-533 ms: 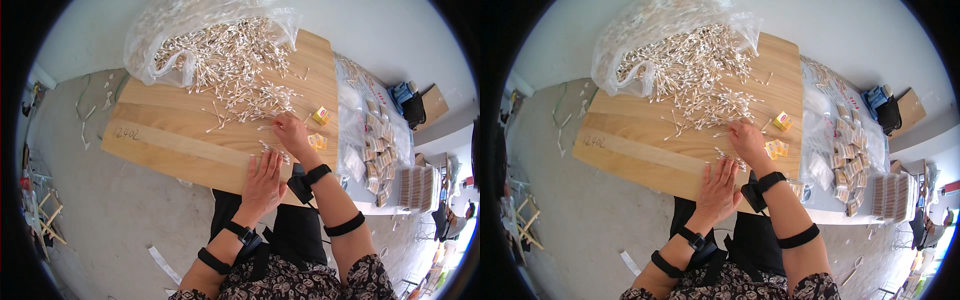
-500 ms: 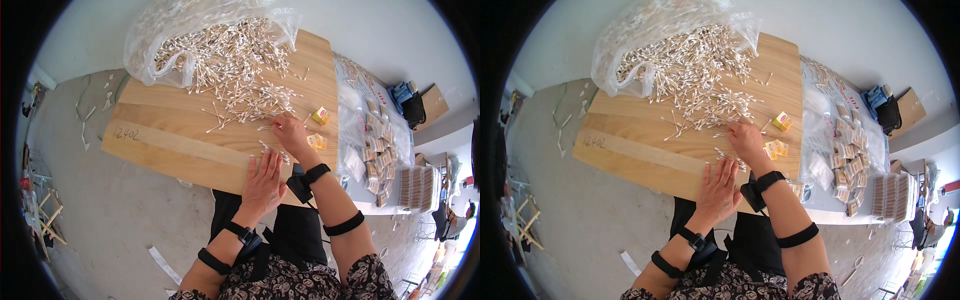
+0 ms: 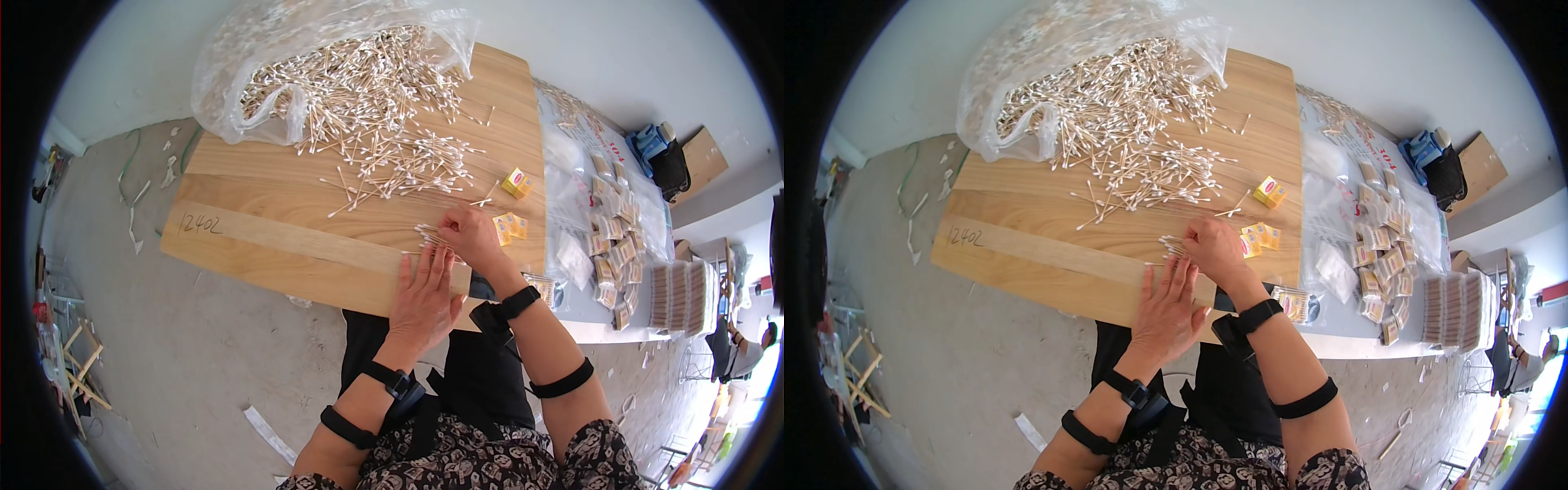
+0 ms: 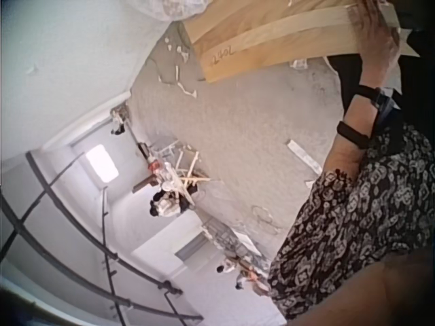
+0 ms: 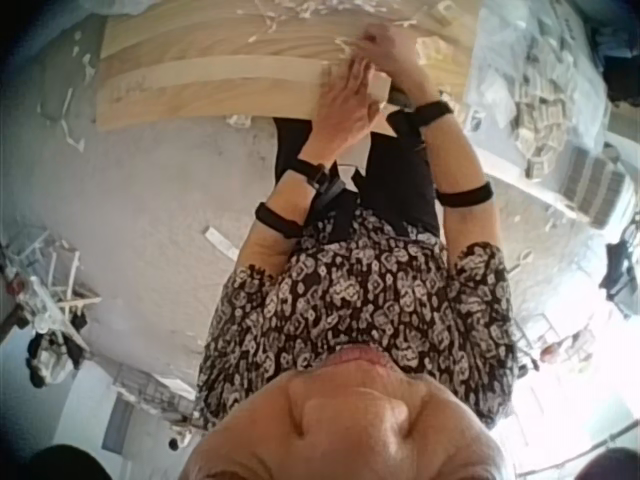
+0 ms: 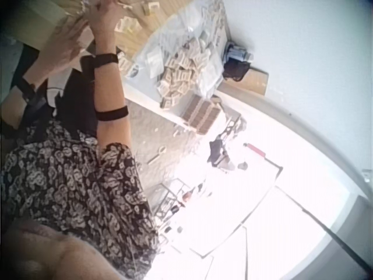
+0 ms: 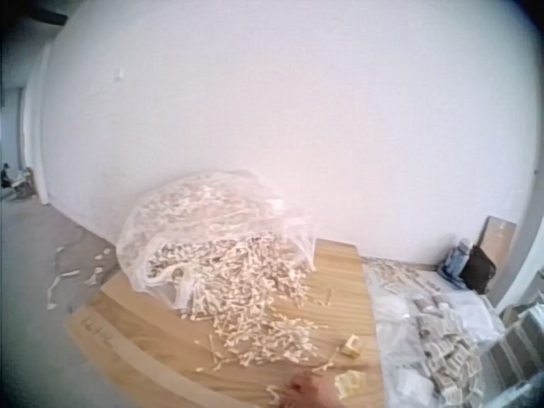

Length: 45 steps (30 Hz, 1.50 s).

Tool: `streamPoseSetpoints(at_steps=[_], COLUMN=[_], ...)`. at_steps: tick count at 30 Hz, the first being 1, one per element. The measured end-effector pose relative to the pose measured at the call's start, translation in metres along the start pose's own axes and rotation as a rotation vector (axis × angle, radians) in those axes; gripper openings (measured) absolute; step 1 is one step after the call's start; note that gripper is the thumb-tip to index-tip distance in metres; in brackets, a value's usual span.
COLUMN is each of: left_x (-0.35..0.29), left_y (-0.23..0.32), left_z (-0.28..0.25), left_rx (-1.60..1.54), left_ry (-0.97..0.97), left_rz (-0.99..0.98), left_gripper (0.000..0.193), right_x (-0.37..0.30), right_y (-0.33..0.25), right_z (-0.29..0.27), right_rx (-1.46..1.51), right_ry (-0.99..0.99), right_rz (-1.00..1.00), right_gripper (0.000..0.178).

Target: Counting and packaging small quantities of cotton swabs into plastic bags.

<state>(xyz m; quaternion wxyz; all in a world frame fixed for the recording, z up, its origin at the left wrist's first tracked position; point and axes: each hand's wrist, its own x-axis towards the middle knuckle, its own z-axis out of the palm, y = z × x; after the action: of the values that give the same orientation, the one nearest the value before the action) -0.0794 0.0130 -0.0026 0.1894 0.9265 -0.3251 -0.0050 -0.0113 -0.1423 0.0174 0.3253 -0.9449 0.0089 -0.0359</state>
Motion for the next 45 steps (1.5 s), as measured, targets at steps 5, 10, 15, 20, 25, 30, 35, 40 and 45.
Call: streamPoseSetpoints(at_steps=[5,10,15,20,25,30,35,40,45], left_x=[0.001,0.000,0.000,0.001,0.001,0.001,0.009,0.023,0.014], left_y=[0.002,0.001,0.001,0.002,0.000,0.000,-0.006,-0.016,-0.014], left_z=[0.000,-0.001,0.001,-0.003,-0.002,-0.002,-0.005,-0.004,-0.008], left_rx=[0.000,0.004,0.017,0.011,0.008,-0.017,-0.073,-0.055,-0.010], left_ry=[-0.013,-0.004,-0.007,-0.006,0.005,-0.017,0.084,0.070,0.042], left_rz=[-0.007,-0.001,0.008,0.011,0.005,-0.011,-0.002,0.007,0.028], left_gripper=[0.071,0.071,0.070,0.070,0.069,0.071,0.075,0.074,0.074], right_x=[-0.016,-0.021,-0.001,0.023,0.020,0.001,0.015,0.048,0.055], right_y=[0.004,0.010,0.030,0.036,0.013,0.003,0.005,-0.003,0.004], right_z=[-0.005,-0.005,-0.011,-0.018,0.005,0.010,-0.001,-0.002,0.014], right_rx=[0.056,0.122,-0.060,-0.321,-0.340,-0.077,0.005,-0.109,-0.205], right_ry=[0.014,-0.005,0.334,0.278,0.189,-0.024,0.004,0.301,0.243], right_rz=[0.048,0.010,-0.056,-0.171,-0.249,-0.138,-0.058,-0.337,-0.393], right_gripper=[0.013,0.011,0.010,0.007,0.003,0.011,0.019,0.017,0.010])
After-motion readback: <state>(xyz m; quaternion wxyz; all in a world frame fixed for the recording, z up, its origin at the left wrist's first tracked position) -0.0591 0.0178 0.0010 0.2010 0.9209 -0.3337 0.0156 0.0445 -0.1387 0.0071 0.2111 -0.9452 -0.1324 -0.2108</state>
